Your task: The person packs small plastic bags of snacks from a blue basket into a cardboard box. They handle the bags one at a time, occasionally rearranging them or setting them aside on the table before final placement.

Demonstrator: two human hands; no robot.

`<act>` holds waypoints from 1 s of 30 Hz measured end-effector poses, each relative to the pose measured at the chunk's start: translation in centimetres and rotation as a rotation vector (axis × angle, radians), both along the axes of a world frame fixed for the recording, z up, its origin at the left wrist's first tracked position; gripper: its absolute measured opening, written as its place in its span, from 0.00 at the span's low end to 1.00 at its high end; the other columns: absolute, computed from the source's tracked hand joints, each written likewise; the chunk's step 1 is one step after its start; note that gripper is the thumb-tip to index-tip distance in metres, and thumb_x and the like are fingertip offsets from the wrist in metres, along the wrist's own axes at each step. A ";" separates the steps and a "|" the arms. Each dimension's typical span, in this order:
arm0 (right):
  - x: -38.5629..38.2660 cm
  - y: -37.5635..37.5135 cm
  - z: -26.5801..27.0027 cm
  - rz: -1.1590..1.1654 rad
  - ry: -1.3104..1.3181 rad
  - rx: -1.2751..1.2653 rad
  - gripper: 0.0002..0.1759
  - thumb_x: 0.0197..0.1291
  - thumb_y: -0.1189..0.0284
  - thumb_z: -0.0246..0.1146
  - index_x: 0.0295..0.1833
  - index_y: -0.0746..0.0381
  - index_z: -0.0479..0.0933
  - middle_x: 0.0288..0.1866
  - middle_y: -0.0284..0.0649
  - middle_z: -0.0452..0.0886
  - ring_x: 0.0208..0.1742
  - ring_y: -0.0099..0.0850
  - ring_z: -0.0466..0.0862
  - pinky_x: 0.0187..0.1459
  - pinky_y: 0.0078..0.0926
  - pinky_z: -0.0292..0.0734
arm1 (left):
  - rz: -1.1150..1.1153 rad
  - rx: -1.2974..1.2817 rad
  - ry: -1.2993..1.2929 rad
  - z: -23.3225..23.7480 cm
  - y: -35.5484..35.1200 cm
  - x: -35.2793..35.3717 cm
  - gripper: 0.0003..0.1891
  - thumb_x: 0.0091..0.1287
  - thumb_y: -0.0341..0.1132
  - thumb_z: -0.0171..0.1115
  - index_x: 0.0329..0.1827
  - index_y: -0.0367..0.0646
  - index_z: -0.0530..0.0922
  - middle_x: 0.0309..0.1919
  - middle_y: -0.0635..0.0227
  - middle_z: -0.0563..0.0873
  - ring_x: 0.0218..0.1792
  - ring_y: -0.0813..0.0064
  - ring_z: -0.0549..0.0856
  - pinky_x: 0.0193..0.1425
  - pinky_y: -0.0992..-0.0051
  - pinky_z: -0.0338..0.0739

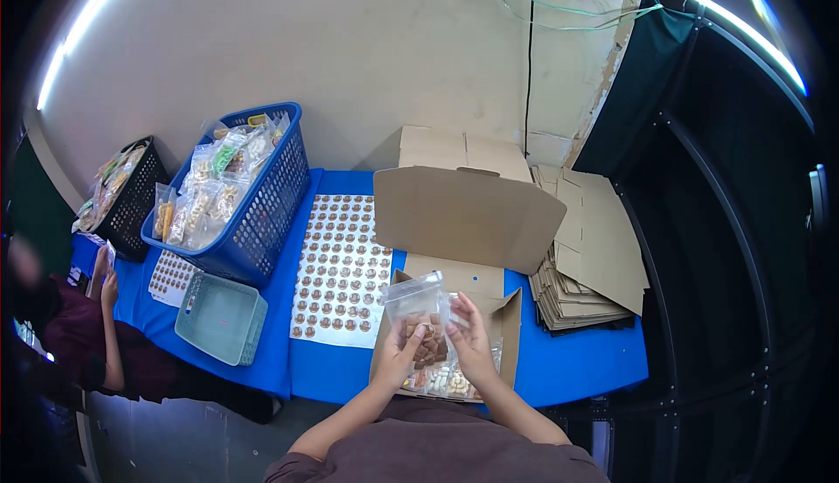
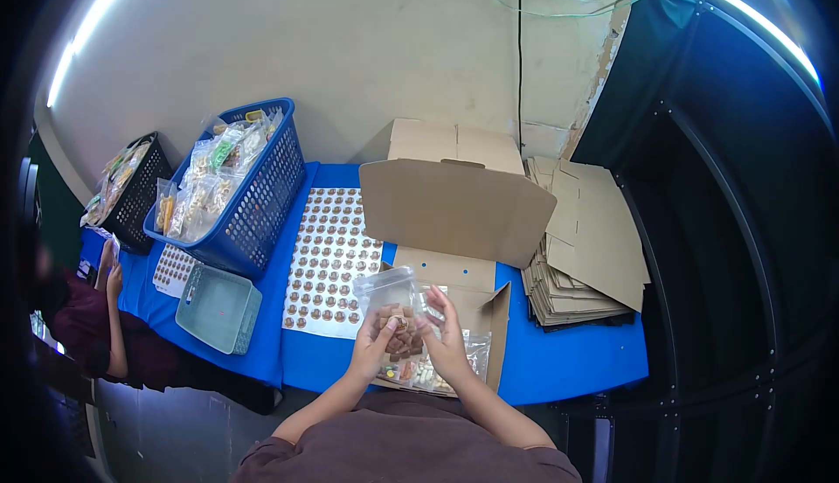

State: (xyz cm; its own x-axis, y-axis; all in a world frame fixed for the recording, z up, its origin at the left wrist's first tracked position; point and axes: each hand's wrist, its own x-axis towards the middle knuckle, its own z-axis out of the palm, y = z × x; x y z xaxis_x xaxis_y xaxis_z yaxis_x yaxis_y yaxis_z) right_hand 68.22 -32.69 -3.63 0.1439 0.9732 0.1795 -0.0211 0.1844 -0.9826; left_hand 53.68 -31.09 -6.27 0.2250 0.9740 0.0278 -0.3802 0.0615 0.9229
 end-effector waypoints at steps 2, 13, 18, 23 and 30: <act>-0.8 -0.5 0.1 0.067 0.065 -0.050 0.27 0.69 0.65 0.57 0.68 0.66 0.62 0.61 0.47 0.72 0.63 0.32 0.72 0.63 0.32 0.68 | -0.036 -0.047 0.070 0.3 -0.6 -0.1 0.16 0.71 0.36 0.58 0.56 0.37 0.70 0.45 0.65 0.81 0.46 0.79 0.81 0.52 0.77 0.76; -0.2 -0.7 -0.4 0.344 0.232 -0.267 0.19 0.71 0.66 0.54 0.58 0.70 0.73 0.49 0.38 0.80 0.49 0.22 0.79 0.51 0.22 0.75 | -0.004 0.015 0.147 0.7 -1.5 -0.2 0.17 0.74 0.41 0.53 0.54 0.35 0.73 0.46 0.63 0.82 0.48 0.79 0.80 0.54 0.78 0.74; 0.2 -0.6 -1.8 0.358 0.430 -0.268 0.21 0.72 0.65 0.53 0.62 0.69 0.70 0.53 0.39 0.79 0.52 0.21 0.77 0.52 0.21 0.74 | -0.122 -0.218 -0.056 0.9 -1.1 -0.7 0.16 0.75 0.42 0.50 0.55 0.37 0.72 0.44 0.65 0.81 0.47 0.80 0.80 0.54 0.77 0.74; 0.6 -1.5 -2.0 0.312 0.323 -0.318 0.23 0.71 0.64 0.54 0.65 0.69 0.68 0.54 0.38 0.78 0.53 0.22 0.77 0.54 0.21 0.73 | -0.188 0.066 0.200 2.3 -1.3 -0.4 0.19 0.77 0.44 0.44 0.57 0.36 0.71 0.45 0.65 0.81 0.48 0.78 0.80 0.55 0.77 0.74; 1.2 -2.0 -3.2 0.399 0.430 -0.383 0.23 0.71 0.66 0.54 0.65 0.68 0.67 0.55 0.38 0.78 0.54 0.22 0.77 0.56 0.23 0.71 | -0.202 0.017 0.284 -1.5 -1.2 -0.6 0.18 0.77 0.42 0.44 0.58 0.36 0.70 0.47 0.65 0.80 0.48 0.81 0.79 0.55 0.78 0.74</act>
